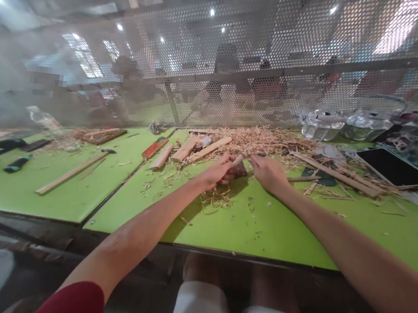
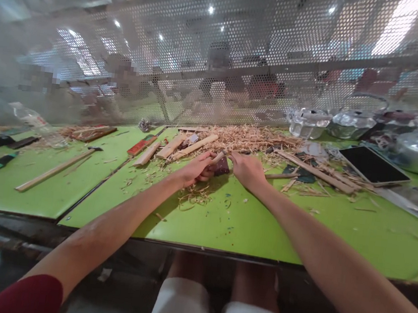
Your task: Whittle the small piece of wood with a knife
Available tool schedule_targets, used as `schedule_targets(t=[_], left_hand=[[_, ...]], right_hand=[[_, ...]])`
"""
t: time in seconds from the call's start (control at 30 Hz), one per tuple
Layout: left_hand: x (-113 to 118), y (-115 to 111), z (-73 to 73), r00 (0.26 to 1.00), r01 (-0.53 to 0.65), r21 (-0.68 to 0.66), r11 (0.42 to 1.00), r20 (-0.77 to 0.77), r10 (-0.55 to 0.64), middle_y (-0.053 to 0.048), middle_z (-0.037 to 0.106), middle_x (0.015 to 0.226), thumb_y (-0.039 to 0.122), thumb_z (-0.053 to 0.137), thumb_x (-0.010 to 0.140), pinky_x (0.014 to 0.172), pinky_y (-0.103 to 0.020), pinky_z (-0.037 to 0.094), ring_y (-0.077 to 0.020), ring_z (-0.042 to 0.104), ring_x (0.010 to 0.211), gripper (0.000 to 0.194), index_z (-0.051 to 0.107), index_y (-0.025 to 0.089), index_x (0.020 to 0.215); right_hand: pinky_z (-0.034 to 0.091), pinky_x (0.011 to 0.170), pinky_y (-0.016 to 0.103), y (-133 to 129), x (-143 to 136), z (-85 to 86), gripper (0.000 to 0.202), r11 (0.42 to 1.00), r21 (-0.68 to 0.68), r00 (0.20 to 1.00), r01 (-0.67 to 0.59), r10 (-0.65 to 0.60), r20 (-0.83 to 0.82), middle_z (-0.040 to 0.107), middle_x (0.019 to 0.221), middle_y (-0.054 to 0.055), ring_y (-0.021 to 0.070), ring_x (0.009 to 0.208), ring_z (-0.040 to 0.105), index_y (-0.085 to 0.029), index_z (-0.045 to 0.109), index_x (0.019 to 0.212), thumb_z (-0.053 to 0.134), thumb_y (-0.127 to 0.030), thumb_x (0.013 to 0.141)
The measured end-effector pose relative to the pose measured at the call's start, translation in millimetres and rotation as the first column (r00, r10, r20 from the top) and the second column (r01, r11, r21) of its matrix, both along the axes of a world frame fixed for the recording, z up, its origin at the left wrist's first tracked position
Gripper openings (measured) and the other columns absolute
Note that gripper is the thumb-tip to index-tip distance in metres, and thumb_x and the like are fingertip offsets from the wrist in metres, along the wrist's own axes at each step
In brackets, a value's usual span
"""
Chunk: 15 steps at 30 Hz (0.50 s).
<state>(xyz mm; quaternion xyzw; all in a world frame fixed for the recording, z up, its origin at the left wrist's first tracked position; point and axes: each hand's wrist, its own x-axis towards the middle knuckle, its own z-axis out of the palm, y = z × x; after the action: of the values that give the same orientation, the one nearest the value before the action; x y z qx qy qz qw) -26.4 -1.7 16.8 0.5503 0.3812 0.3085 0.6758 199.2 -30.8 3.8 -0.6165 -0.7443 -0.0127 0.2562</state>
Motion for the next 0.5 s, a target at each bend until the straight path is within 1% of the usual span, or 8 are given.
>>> schedule_targets(t=[0.13,0.23,0.37,0.43,0.5], left_hand=[[-0.3,1.1,-1.2,1.0,-0.013,0.003,1.0,-0.006,0.013,0.007,0.05,0.074,0.025,0.065,0.119,0.048,-0.018,0.02,-0.0064,0.038,0.049,0.011,0.058,0.026,0.111],[-0.3,4.8,-5.7,1.0,-0.002,0.014,1.0,0.018,0.002,0.009,0.047,0.072,0.026,0.067,0.118,0.048,-0.018,0.018,-0.0064,0.036,0.048,0.011,0.057,0.026,0.111],[1.1,8.5,-10.1,0.998,0.014,0.042,0.999,0.068,-0.016,0.011,0.045,0.07,0.034,0.08,0.109,0.047,-0.017,0.018,-0.0065,0.036,0.048,0.024,0.057,0.026,0.108],[2.2,8.3,-9.9,0.997,0.014,0.05,0.999,0.072,-0.018,0.01,0.047,0.069,0.034,0.078,0.108,0.046,-0.017,0.018,-0.0068,0.036,0.048,0.023,0.057,0.025,0.103],[3.5,6.8,-8.4,0.998,-0.003,0.075,0.997,0.066,-0.002,0.008,0.049,0.068,0.034,0.074,0.11,0.045,-0.018,0.019,-0.0074,0.037,0.047,0.02,0.058,0.024,0.101]], right_hand=[[0.05,0.075,0.04,-2.5,-1.1,3.5,0.059,1.0,0.013,0.999,0.005,-0.005,0.05,0.089,0.107,0.021,0.0306,0.083,0.074,-0.011,0.089,0.134,0.038,-0.038,0.126],[0.052,0.076,0.04,-2.9,-1.3,5.3,0.056,1.0,0.009,1.0,-0.025,0.025,0.004,0.09,0.109,0.02,0.0294,0.083,0.075,-0.012,0.089,0.138,0.04,-0.038,0.127],[0.057,0.077,0.039,-1.2,-5.4,2.5,0.05,0.992,-0.037,0.992,-0.12,0.118,-0.049,0.09,0.109,0.015,0.0271,0.082,0.076,-0.016,0.089,0.141,0.044,-0.035,0.126],[0.058,0.077,0.038,-0.6,-8.1,0.0,0.048,0.988,-0.046,0.987,-0.149,0.146,-0.061,0.09,0.107,0.014,0.0261,0.08,0.076,-0.018,0.089,0.14,0.046,-0.033,0.125],[0.058,0.074,0.038,-0.3,-9.2,-1.3,0.049,0.989,-0.035,0.987,-0.144,0.141,-0.071,0.089,0.104,0.014,0.0257,0.077,0.075,-0.018,0.09,0.138,0.045,-0.033,0.125]])
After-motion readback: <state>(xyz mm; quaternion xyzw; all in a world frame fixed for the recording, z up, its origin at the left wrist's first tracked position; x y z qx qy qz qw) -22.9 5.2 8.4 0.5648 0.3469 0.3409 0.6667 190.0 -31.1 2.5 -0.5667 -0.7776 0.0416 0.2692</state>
